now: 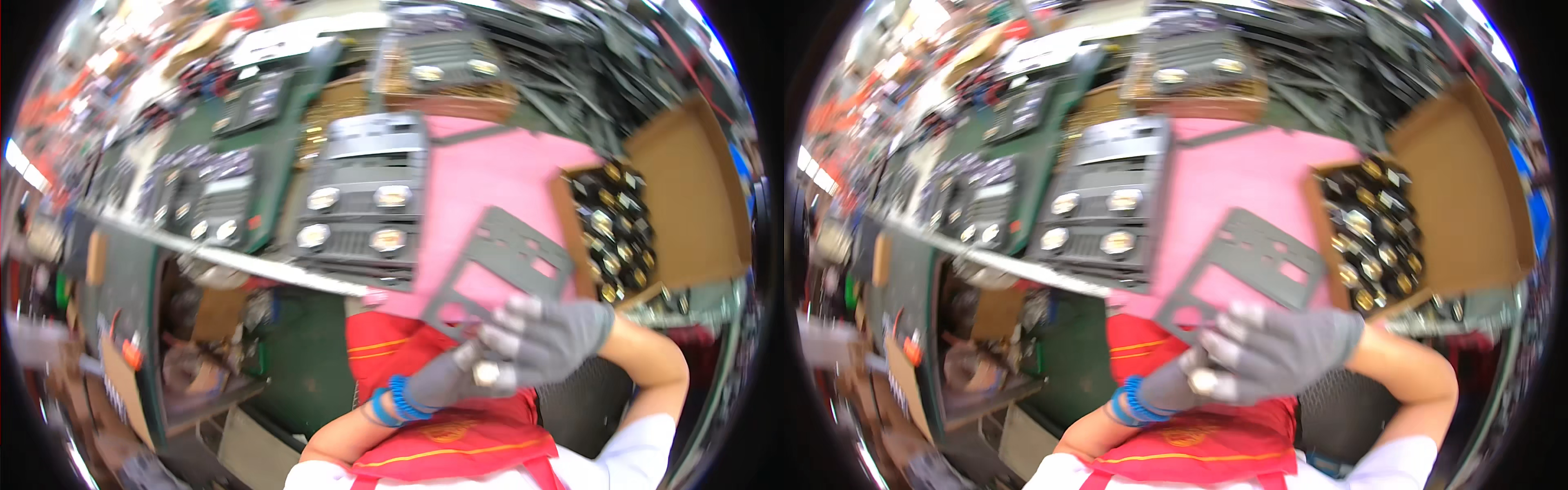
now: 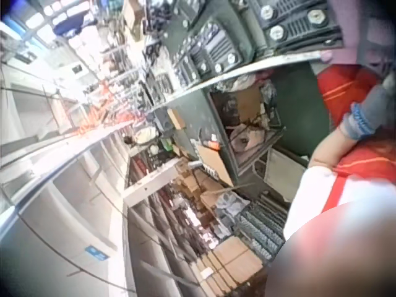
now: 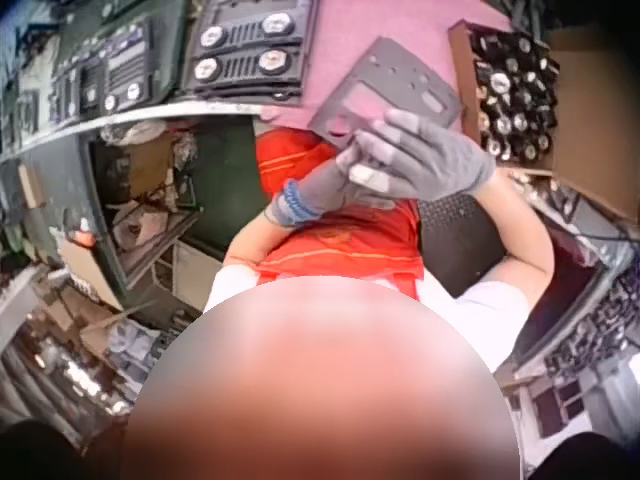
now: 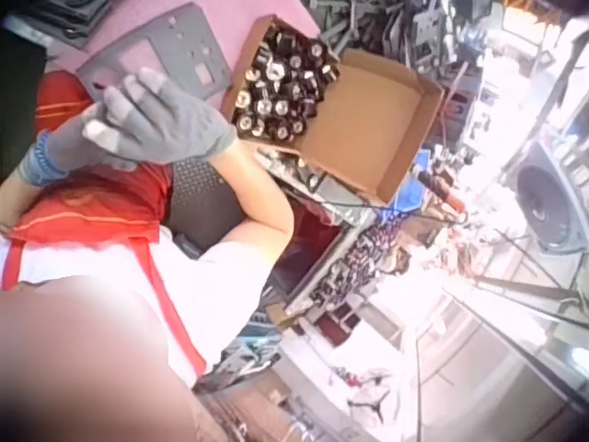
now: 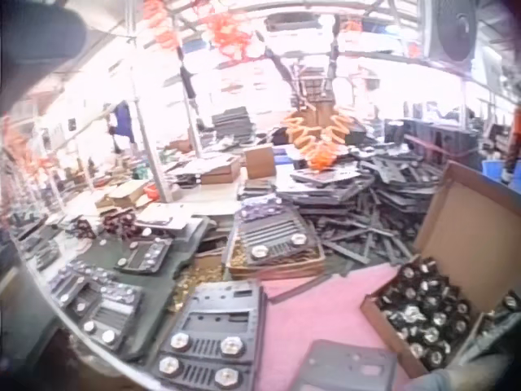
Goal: Installing circular connector components into a metal panel chassis on an assembly line.
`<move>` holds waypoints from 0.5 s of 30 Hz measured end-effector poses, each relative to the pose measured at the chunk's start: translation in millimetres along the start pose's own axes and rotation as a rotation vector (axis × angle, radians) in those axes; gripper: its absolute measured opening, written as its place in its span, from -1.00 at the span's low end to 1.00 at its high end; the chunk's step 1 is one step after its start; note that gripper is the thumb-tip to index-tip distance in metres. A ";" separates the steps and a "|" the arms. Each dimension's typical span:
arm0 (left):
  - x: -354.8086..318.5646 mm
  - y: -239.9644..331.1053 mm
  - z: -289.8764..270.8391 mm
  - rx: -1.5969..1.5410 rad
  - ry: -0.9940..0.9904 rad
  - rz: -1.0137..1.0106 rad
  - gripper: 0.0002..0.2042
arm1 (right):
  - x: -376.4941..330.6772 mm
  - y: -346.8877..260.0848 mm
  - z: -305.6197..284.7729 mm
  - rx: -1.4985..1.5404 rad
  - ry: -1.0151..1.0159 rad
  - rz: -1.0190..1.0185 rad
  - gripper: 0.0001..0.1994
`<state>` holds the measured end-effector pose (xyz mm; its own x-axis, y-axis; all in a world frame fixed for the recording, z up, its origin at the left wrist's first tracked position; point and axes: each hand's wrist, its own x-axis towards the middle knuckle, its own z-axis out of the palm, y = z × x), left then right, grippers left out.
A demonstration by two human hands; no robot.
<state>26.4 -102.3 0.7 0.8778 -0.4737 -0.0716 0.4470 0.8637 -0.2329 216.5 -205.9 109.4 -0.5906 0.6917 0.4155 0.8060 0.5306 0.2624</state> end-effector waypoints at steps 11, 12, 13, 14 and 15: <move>15.7 25.5 32.1 0.721 0.543 0.200 -0.36 | -93.8 25.6 -36.8 0.056 -0.298 1.257 -0.50; 14.2 31.3 26.4 0.825 0.557 0.141 -0.33 | -91.3 26.9 -29.9 -0.064 -0.351 1.226 -0.49; 10.2 33.1 24.6 0.926 0.578 0.096 -0.30 | -87.1 30.0 -23.4 -0.177 -0.394 1.177 -0.47; 7.2 31.9 25.6 0.937 0.613 0.125 -0.26 | -82.4 37.0 -20.4 -0.157 -0.368 1.144 -0.46; 9.0 33.6 25.5 0.945 0.607 0.051 -0.28 | -82.1 38.8 -26.5 -0.121 -0.385 1.132 -0.44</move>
<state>53.7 -73.1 16.9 0.7846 -0.2168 -0.5808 0.5906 0.5464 0.5939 297.3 -255.1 108.5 0.4986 0.8476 0.1813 0.8614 -0.5079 0.0053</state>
